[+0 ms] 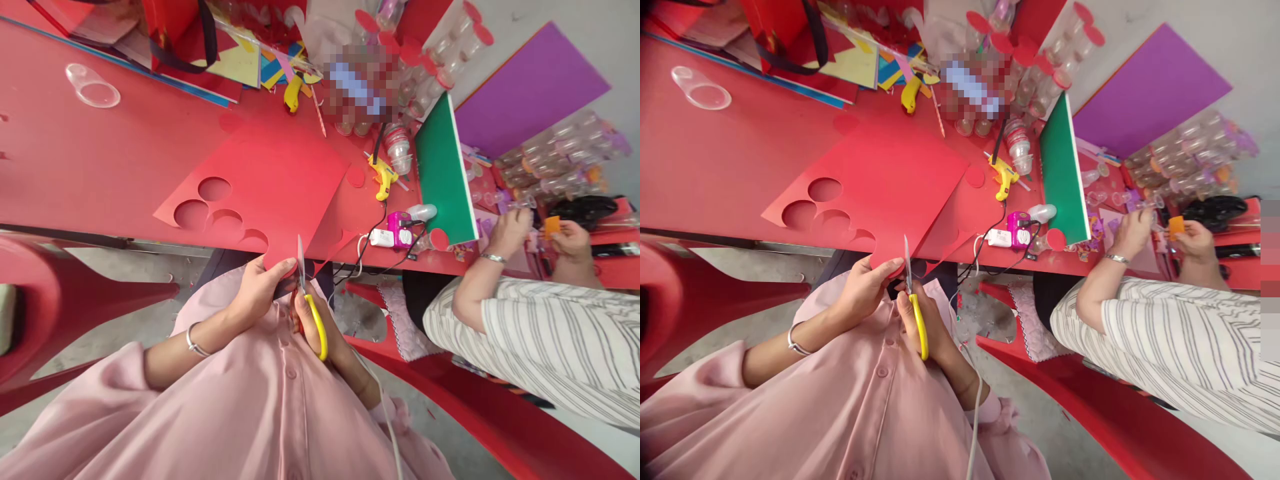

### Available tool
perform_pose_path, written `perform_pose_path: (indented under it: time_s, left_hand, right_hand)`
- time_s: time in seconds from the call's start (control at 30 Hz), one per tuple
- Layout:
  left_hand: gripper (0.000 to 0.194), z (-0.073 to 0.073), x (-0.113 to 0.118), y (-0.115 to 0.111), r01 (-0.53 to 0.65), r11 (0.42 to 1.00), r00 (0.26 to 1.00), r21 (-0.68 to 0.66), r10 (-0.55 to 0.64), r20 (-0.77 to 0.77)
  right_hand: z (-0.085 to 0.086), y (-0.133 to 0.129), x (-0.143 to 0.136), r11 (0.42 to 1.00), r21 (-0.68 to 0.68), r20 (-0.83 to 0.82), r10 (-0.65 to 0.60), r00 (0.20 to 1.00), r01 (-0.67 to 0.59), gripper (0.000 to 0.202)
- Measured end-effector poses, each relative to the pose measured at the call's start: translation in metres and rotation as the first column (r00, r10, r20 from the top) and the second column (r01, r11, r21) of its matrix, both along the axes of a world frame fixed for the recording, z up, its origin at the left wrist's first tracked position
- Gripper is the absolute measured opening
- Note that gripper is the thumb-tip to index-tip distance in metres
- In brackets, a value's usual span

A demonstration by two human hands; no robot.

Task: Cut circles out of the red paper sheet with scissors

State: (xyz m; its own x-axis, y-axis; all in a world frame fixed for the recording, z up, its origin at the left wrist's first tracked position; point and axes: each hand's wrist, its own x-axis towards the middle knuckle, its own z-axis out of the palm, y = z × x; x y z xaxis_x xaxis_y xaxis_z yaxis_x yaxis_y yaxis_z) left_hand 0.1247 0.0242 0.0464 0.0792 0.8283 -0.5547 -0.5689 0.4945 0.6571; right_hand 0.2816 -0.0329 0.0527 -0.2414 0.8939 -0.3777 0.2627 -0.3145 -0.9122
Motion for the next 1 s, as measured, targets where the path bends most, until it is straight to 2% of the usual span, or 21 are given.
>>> perform_pose_path:
  time_s: [0.07, 0.2, 0.7, 0.87, 1.0]
  left_hand:
    - [0.044, 0.001, 0.0, 0.0, 0.007, 1.0, 1.0, -0.018, -0.007, -0.015]
    - [0.043, 0.0, 0.0, 0.001, 0.002, 1.0, 1.0, -0.019, -0.002, -0.018]
    - [0.041, -0.001, 0.0, 0.0, -0.004, 1.0, 1.0, -0.01, 0.004, -0.013]
    - [0.039, 0.006, -0.002, 0.004, -0.033, 0.999, 0.999, 0.024, 0.033, -0.015]
    - [0.039, 0.013, -0.005, 0.007, -0.059, 0.998, 0.994, 0.037, 0.062, -0.09]
  right_hand:
    - [-0.002, 0.0, 0.002, 0.999, -0.003, 0.011, 0.041, 0.999, -0.041, 0.057]
    - [-0.004, 0.002, 0.004, 0.997, -0.014, 0.04, 0.082, 0.996, -0.081, 0.06]
    - [0.003, 0.003, 0.003, 0.997, -0.036, 0.006, 0.068, 0.998, -0.068, 0.063]
    - [0.001, 0.003, 0.006, 0.996, -0.058, 0.001, 0.075, 0.997, -0.075, 0.067]
    - [-0.001, 0.001, 0.009, 0.995, -0.071, -0.013, 0.073, 0.997, -0.073, 0.064]
